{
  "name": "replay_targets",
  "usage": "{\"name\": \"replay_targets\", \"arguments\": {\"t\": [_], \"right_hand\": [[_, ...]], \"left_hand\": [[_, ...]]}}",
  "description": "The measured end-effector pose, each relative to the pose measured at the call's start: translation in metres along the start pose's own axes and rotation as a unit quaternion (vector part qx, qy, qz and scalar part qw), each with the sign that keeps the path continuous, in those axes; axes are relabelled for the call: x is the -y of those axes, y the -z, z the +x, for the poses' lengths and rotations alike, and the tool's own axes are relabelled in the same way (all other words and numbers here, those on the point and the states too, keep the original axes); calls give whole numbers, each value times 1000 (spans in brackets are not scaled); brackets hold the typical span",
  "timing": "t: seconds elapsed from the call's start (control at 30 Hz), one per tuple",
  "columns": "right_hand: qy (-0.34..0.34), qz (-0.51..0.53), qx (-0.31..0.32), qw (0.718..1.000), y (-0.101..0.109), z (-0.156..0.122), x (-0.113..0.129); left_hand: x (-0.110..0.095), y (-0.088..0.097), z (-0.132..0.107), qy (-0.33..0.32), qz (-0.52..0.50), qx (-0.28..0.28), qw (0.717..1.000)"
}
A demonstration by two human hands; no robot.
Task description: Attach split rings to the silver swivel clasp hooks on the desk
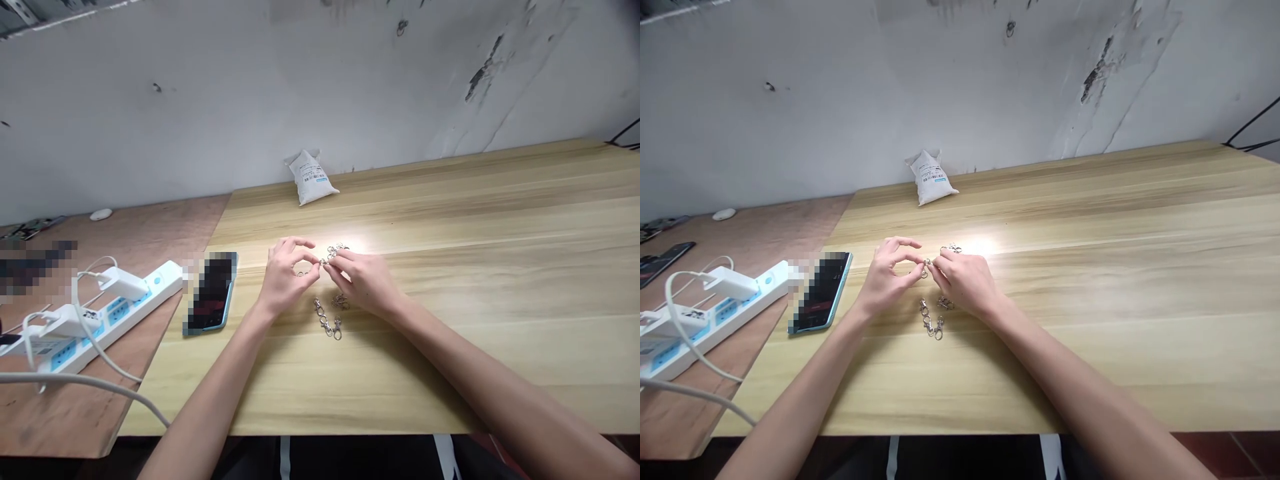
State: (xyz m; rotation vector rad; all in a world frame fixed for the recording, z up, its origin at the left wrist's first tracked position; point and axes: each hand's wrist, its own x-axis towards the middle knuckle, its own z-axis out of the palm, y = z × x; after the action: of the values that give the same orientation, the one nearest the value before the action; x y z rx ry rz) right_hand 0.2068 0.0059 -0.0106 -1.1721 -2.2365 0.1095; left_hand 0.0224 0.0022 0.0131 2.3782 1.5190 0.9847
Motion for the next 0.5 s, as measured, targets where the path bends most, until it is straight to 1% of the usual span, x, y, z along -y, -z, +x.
{"name": "replay_targets", "arguments": {"t": [0.07, 0.1, 0.13, 0.17, 0.2, 0.23, 0.27, 0.3, 0.33, 0.37, 0.4, 0.43, 0.5], "right_hand": [[-50, 83, 9, 995, 2, 2, -1], [-85, 146, 22, 985, 3, 3, -2], [-121, 226, 46, 965, 5, 4, -2], [-156, 318, 77, 932, 7, 5, -3], [-187, 411, 110, 885, 8, 6, -4], [-214, 494, 143, 831, 10, 7, -5], [-234, 560, 174, 776, 11, 8, -6], [-249, 606, 199, 729, 12, 8, -7], [-260, 635, 217, 695, 12, 8, -7], [-269, 650, 233, 671, 13, 7, -7], [-274, 657, 250, 656, 13, 7, -6], [-274, 659, 268, 648, 14, 6, -4], [-260, 646, 315, 645, 15, 5, 0]], "left_hand": [[0, 0, -1, -23, 25, -14, 999], [0, 0, -1, -39, 39, -24, 998], [0, 0, -1, -58, 54, -34, 996], [1, 1, -1, -78, 67, -46, 994], [1, 1, -1, -97, 76, -57, 991], [2, 2, -1, -110, 81, -69, 988], [2, 3, -1, -119, 85, -80, 986], [2, 3, -1, -124, 87, -89, 984], [2, 3, -1, -127, 88, -96, 983], [1, 4, -1, -130, 88, -103, 982], [1, 4, -1, -134, 88, -109, 981], [0, 4, 0, -139, 85, -114, 980], [1, 4, 0, -144, 77, -121, 979]]}}
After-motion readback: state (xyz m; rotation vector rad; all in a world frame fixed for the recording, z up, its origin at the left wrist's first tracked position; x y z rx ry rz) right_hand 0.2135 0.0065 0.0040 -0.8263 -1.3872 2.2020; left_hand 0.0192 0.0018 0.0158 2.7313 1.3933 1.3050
